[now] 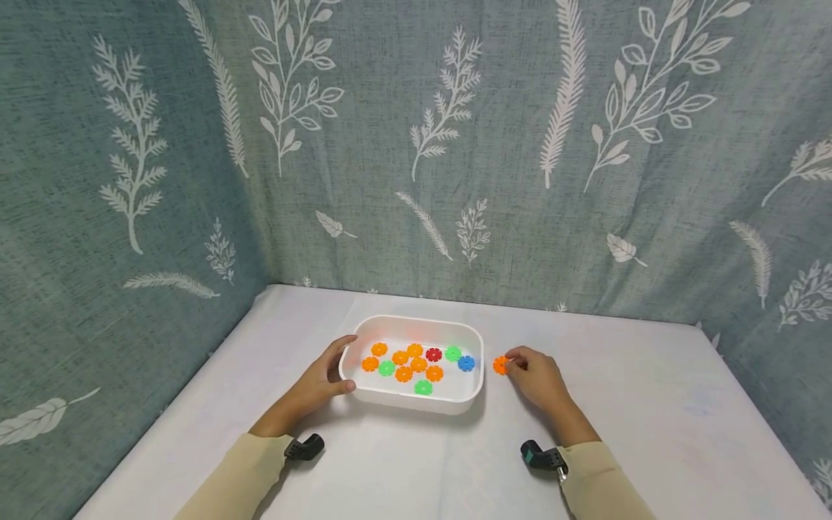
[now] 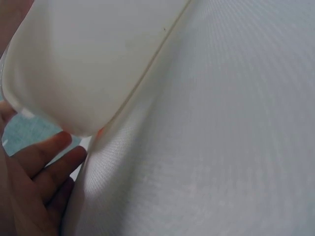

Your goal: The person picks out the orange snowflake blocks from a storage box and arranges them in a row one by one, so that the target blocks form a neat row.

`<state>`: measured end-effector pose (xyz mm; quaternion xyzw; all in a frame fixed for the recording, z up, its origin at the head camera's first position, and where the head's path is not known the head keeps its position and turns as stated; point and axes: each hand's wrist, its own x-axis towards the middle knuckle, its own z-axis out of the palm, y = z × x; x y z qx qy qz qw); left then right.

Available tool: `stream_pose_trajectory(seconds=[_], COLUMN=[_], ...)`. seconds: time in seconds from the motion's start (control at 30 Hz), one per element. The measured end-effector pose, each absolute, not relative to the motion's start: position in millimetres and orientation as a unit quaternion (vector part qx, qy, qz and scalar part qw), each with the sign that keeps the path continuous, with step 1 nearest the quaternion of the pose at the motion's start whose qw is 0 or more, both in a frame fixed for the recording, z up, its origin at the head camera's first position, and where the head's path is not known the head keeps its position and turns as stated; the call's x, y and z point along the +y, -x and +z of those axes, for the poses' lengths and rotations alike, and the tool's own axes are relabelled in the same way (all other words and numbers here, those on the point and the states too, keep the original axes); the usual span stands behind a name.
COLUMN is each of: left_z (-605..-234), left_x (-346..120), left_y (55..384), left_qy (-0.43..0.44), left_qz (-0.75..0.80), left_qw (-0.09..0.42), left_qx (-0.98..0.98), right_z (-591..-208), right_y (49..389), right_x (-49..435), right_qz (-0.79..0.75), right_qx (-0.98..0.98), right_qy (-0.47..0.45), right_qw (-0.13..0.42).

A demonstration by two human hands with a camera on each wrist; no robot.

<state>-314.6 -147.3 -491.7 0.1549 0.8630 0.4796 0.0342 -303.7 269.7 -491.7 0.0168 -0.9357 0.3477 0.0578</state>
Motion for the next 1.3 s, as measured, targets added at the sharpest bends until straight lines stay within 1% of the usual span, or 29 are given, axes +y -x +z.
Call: stream_pose_trajectory(seconds=[0.13,0.37,0.47,0.7,0.83,1.3], left_z=[-491.3,-491.0,-491.8,-493.5,-493.7,-493.7], left_x=[-147.0,-147.3,-148.0,-147.5,-146.5,-145.9], left_y=[314.4,314.3,314.8,312.2,312.6,312.4], left_qy=[-0.154,-0.147,-0.146,-0.143,-0.150,-0.144], left_qz=[0.474,0.468,0.470,0.476,0.481,0.473], left_qw=[0.029,0.027,0.021,0.030,0.025,0.022], left_qx=[0.866,0.871,0.870,0.867,0.863,0.869], right_z=[-492.4,-490.5,-489.6,-491.9,-491.7,-491.1], right_y=[303.7,304.0,304.7,302.4,303.4,303.9], right_x=[268.8,266.3,265.1,267.2,269.6,266.9], right_qz=[0.346,0.343,0.340,0.328,0.322,0.320], right_qx=[-0.936,-0.938,-0.939,-0.943,-0.945,-0.946], right_qy=[-0.015,0.000,-0.005,-0.012,-0.016,0.005], right_qw=[0.063,0.053,0.058,0.059,0.062,0.044])
